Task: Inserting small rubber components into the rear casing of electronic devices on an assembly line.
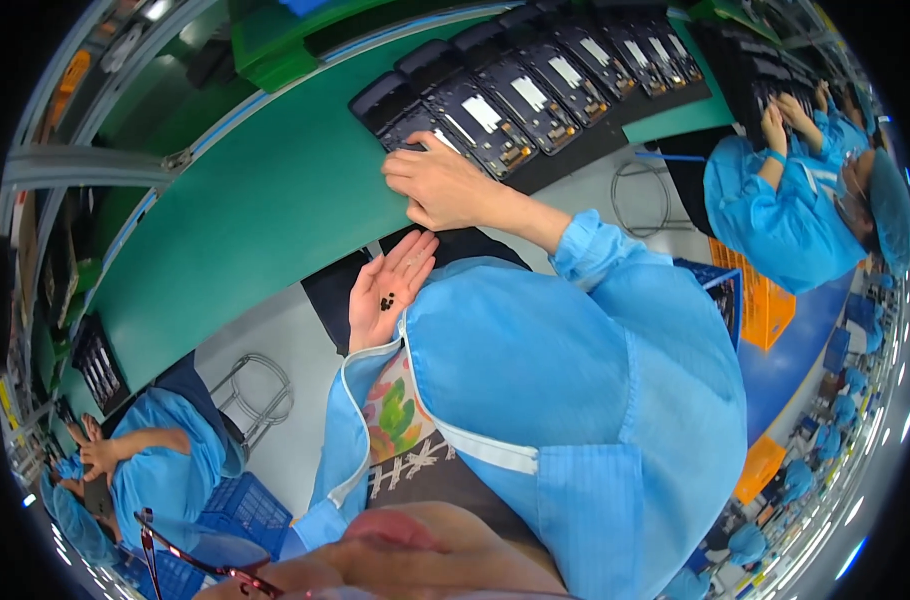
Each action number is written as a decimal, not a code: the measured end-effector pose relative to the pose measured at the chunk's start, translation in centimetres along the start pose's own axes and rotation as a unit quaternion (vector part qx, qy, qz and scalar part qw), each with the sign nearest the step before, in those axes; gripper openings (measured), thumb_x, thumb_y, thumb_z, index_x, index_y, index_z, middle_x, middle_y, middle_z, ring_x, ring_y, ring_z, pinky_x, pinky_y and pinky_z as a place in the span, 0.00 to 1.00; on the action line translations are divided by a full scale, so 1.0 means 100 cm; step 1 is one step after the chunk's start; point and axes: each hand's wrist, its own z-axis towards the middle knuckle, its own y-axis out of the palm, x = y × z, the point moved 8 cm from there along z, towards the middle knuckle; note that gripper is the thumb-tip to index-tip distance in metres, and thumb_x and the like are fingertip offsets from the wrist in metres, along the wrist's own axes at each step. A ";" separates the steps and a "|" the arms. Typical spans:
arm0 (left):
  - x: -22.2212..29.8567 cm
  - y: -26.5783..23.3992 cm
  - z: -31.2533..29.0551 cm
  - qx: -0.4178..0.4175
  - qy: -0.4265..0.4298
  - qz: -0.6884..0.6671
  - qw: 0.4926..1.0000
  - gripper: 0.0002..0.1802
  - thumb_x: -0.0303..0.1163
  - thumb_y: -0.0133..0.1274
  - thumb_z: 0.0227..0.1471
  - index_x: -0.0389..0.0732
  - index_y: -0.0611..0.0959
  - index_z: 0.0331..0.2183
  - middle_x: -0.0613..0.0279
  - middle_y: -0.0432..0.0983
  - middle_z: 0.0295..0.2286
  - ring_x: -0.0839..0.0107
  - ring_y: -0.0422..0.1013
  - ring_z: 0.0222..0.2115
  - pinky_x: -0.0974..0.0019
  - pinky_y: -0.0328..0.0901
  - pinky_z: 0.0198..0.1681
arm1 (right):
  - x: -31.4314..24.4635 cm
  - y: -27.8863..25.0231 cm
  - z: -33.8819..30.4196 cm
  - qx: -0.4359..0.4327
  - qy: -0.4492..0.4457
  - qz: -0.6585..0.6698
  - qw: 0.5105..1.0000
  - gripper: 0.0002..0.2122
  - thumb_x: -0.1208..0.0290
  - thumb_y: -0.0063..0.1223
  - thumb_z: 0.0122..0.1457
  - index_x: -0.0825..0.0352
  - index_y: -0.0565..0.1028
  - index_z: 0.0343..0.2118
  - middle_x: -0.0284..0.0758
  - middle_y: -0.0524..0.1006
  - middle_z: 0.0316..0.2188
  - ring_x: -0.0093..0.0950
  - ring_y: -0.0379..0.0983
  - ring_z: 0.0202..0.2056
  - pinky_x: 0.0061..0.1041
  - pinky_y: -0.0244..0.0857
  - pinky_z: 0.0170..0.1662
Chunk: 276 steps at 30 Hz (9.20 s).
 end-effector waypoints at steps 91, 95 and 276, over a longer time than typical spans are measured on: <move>0.031 0.000 0.019 0.204 0.099 0.270 0.936 0.21 0.23 0.45 0.66 0.28 0.71 0.59 0.54 0.73 0.55 0.70 0.72 0.52 0.69 0.67 0.57 | 0.268 -0.162 -0.208 0.229 0.317 -0.276 0.878 0.30 0.54 0.66 0.54 0.61 0.72 0.59 0.42 0.70 0.57 0.41 0.64 0.57 0.41 0.58 0.60; 0.028 -0.001 0.024 0.144 0.093 0.251 0.953 0.20 0.24 0.46 0.66 0.30 0.72 0.58 0.55 0.75 0.53 0.70 0.73 0.51 0.69 0.68 0.56 | 0.275 -0.160 -0.216 0.261 0.366 -0.286 0.846 0.30 0.50 0.64 0.55 0.62 0.74 0.57 0.42 0.72 0.52 0.40 0.66 0.54 0.40 0.58 0.56; 0.018 0.028 0.118 0.167 0.048 0.242 0.955 0.35 0.26 0.59 0.58 0.30 0.63 0.63 0.58 0.72 0.50 0.69 0.71 0.50 0.61 0.65 0.57 | 0.099 -0.132 -0.047 0.248 0.109 -0.049 0.961 0.12 0.79 0.61 0.55 0.66 0.81 0.43 0.39 0.79 0.49 0.42 0.73 0.54 0.38 0.63 0.57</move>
